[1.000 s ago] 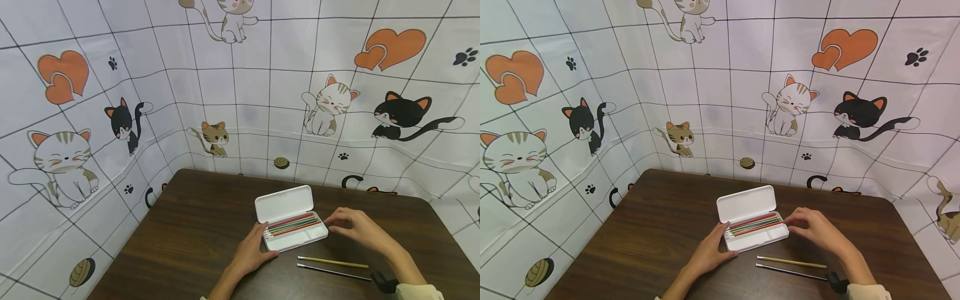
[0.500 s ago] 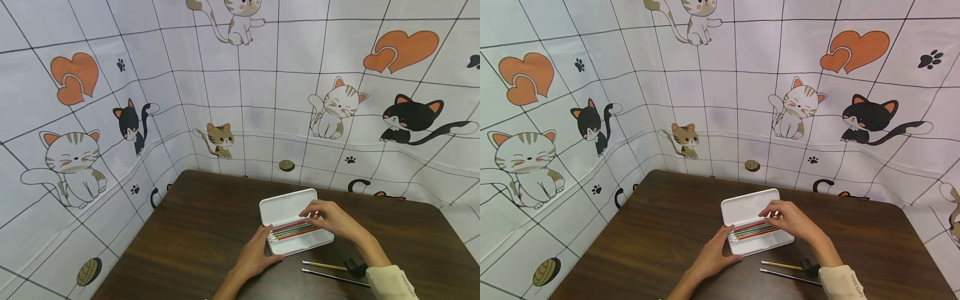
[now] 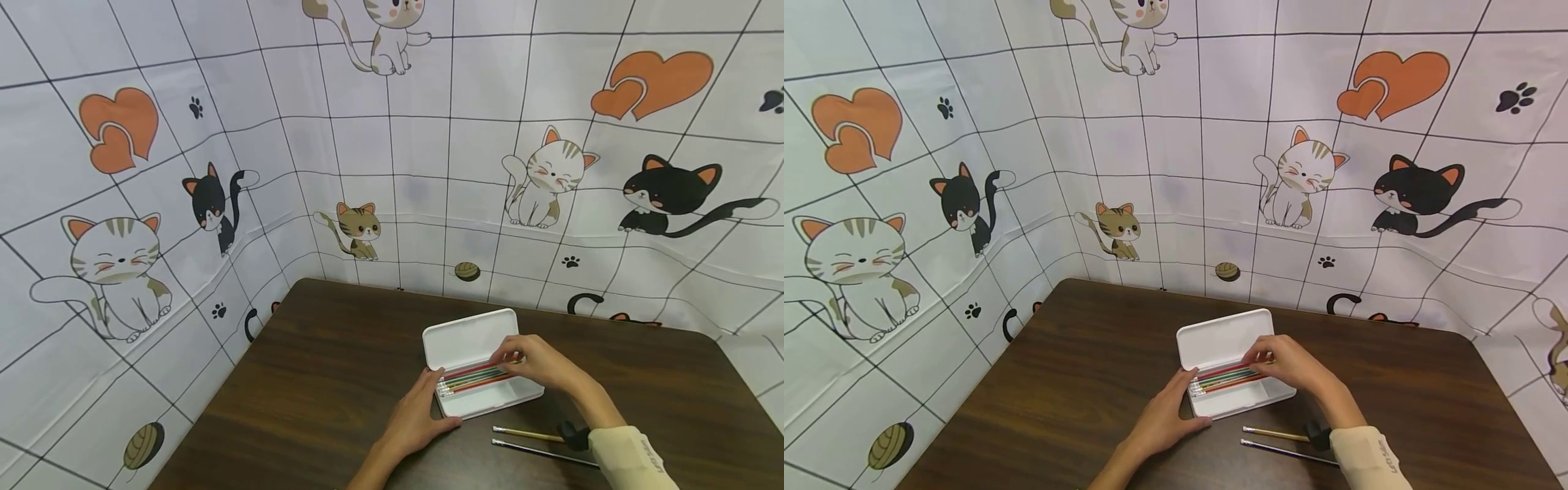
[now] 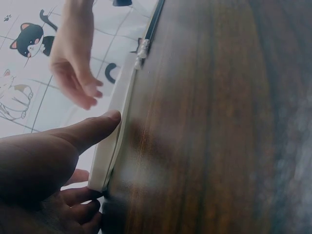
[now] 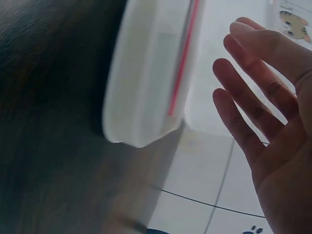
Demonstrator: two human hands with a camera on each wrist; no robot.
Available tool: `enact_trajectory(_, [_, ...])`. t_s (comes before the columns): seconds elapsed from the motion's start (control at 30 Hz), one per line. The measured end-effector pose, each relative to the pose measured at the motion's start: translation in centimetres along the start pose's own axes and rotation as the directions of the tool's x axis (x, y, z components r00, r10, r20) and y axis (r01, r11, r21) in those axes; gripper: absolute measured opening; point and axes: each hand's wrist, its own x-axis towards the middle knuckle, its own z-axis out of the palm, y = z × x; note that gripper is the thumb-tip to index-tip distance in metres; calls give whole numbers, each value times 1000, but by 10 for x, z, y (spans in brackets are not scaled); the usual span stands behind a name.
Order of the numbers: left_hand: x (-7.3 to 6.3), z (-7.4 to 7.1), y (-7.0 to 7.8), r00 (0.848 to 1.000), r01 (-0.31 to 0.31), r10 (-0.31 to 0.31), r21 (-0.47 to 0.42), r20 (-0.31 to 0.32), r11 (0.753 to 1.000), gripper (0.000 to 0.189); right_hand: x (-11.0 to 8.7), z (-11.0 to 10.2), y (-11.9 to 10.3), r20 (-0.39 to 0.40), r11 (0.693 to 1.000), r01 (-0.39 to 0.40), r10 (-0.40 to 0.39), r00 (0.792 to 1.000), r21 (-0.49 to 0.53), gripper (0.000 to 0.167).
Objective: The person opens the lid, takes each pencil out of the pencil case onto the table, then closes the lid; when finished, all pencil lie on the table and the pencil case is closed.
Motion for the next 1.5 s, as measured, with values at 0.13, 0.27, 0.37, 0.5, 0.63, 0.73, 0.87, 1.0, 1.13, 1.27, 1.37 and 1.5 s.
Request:
enact_trajectory(0.13, [-1,0,0,1000,2,-2,-1,2,1000,89,-2,6,8,29,1000,-24,24,999,1,17])
enact_trajectory(0.27, [-2,0,1,1000,2,-2,-1,3,1000,89,-4,9,14,56,999,-40,41,998,-16,17])
enact_trajectory(0.37, [-2,-1,1,1000,4,-4,-5,6,1000,89,-3,10,15,69,999,-36,38,997,-33,18])
enact_trajectory(0.5, [-2,-1,1,1000,2,-2,-8,4,1000,89,-2,10,16,71,998,0,5,997,-68,19])
enact_trajectory(0.63, [-2,-1,0,1000,-4,4,-1,0,1000,88,0,10,14,70,993,26,-18,997,-119,20])
enact_trajectory(0.73, [-2,-1,0,1000,-4,4,-1,2,1000,88,0,12,13,68,986,23,-12,998,-163,21])
enact_trajectory(0.87, [-2,-1,0,1000,-2,2,-5,4,1000,88,0,14,14,61,976,8,5,998,-218,21])
enact_trajectory(1.0, [-2,-1,1,1000,0,0,-6,3,1000,88,1,14,13,70,969,-3,21,997,-247,21])
enact_trajectory(1.13, [-3,-2,1,1000,-1,1,-5,3,1000,88,2,13,11,84,964,9,14,996,-266,20])
enact_trajectory(1.27, [-3,-2,0,1000,-15,15,-6,-11,1000,88,1,14,9,82,960,15,8,997,-280,15])
enact_trajectory(1.37, [-3,-1,-1,1000,-26,26,7,-17,1000,88,0,15,7,77,959,-4,27,997,-285,12])
enact_trajectory(1.5, [-2,1,-2,999,-29,30,22,-14,999,88,-3,16,7,62,955,-12,32,998,-298,10])
